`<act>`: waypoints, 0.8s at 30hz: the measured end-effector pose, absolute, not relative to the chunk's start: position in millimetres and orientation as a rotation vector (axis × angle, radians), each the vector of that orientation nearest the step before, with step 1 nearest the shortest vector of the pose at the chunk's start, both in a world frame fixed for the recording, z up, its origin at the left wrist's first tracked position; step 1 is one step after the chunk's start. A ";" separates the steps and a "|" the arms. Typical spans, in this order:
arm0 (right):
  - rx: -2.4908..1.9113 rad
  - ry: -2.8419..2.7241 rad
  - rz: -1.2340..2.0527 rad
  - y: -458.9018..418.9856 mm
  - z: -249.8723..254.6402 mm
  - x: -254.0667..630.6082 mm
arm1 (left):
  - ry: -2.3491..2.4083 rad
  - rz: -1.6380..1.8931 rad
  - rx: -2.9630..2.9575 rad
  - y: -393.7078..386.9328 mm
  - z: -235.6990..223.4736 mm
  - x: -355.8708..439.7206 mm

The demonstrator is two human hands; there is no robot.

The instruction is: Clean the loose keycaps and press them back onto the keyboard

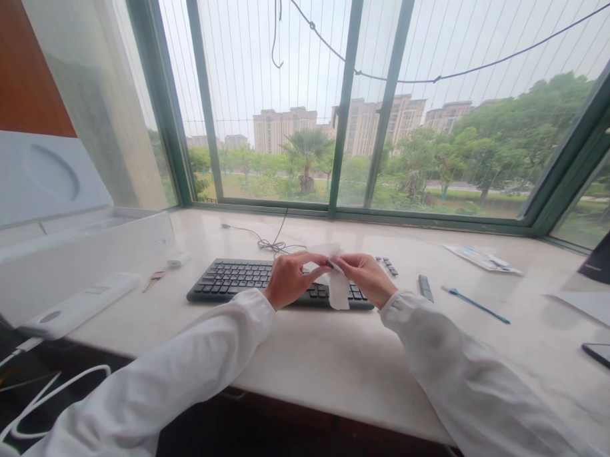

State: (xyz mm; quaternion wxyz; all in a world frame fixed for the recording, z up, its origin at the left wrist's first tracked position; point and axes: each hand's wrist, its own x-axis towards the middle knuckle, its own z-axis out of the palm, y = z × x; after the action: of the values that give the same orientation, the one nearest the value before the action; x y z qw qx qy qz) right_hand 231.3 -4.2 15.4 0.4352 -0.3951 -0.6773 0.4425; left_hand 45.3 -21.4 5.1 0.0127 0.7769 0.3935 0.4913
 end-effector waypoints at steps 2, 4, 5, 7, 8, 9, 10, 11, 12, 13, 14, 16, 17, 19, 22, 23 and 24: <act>-0.926 -1.622 1.218 -4.0 15.6 231.1 | 1.200 1.552 2.405 -22.2 7.3 44.2; -0.862 -1.554 1.356 -4.3 15.9 231.2 | 1.162 1.575 2.400 -23.3 8.9 43.2; -0.837 -1.531 1.416 -4.6 16.0 231.2 | 1.148 1.585 2.401 -23.9 9.3 42.8; -0.802 -1.511 1.503 -5.5 15.7 230.8 | 1.132 1.592 2.409 -24.8 9.6 42.2; -0.787 -1.510 1.533 -5.9 15.4 230.4 | 1.134 1.588 2.413 -25.1 9.6 42.1; -0.771 -1.513 1.555 -6.3 14.9 229.9 | 1.142 1.583 2.417 -25.2 9.6 42.0; -0.757 -1.519 1.566 -6.5 14.4 229.5 | 1.154 1.580 2.418 -25.1 9.7 41.9; -0.745 -1.526 1.566 -6.5 13.9 229.1 | 1.168 1.579 2.418 -25.0 9.7 41.9; -0.735 -1.536 1.557 -6.4 13.5 228.9 | 1.181 1.580 2.420 -24.8 9.7 42.0; -0.731 -1.549 1.540 -6.2 13.1 228.8 | 1.190 1.582 2.424 -24.6 9.6 42.0; -0.734 -1.563 1.514 -6.0 12.8 228.9 | 1.195 1.583 2.433 -24.4 9.4 42.2; -0.764 -1.587 1.449 -5.6 12.5 229.0 | 1.203 1.577 2.463 -24.3 8.7 42.5; -0.790 -1.593 1.407 -5.7 12.5 228.9 | 1.211 1.571 2.480 -24.2 8.1 42.8; -0.867 -1.600 1.294 -6.8 13.3 228.1 | 1.235 1.557 2.504 -24.3 6.8 43.2; -0.979 -1.598 1.096 -9.9 15.7 225.4 | 1.262 1.551 2.501 -24.5 5.2 43.4; -0.992 -1.590 1.050 -10.8 16.3 224.4 | 1.267 1.559 2.487 -24.7 4.9 43.4; -0.989 -1.581 1.024 -11.3 16.5 223.7 | 1.270 1.572 2.466 -24.9 4.8 43.5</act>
State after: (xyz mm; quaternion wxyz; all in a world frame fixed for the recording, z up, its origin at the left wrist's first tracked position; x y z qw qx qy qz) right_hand 223.7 -11.3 16.5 0.4857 -0.4063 -0.6496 0.4207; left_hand 43.5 -24.9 4.8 -0.0235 0.7733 0.3983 0.4928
